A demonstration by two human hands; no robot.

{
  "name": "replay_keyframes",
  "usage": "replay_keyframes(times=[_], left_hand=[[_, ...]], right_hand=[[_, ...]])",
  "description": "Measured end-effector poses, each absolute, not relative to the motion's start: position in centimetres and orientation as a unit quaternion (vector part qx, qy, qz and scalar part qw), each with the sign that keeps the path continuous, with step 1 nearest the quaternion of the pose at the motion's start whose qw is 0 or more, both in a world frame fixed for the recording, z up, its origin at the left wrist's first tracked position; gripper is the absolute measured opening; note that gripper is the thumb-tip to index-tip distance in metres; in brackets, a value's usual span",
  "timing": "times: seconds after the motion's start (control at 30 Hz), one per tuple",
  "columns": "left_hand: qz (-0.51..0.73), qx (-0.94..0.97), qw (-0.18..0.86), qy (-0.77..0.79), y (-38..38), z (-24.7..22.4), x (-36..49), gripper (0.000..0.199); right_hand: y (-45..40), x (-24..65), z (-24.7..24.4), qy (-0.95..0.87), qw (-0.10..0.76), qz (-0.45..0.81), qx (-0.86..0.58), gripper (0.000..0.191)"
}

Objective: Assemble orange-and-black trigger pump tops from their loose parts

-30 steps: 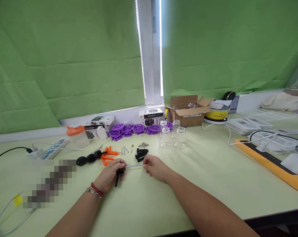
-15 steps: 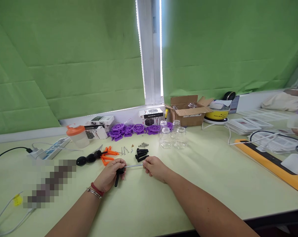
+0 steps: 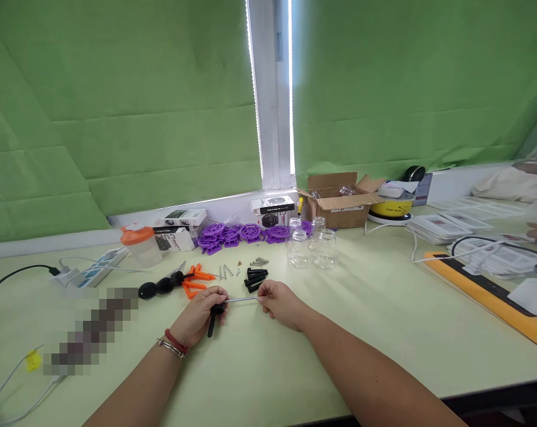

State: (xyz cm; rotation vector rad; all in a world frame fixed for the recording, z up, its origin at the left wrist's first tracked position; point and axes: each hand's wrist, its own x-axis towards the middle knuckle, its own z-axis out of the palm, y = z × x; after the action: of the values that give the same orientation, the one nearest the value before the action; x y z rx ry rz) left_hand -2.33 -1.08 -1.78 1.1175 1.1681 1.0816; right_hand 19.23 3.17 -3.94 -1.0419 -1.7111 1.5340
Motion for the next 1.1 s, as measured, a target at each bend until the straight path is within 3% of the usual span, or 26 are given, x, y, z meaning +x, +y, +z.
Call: replay_keyframes(times=[1.1], left_hand=[[0.452,0.474,0.563,0.505,-1.23,-1.31,-2.10,0.011]], right_hand=[[3.17,18.97,-3.83,-0.645,0.285,0.554,-0.441,0.005]])
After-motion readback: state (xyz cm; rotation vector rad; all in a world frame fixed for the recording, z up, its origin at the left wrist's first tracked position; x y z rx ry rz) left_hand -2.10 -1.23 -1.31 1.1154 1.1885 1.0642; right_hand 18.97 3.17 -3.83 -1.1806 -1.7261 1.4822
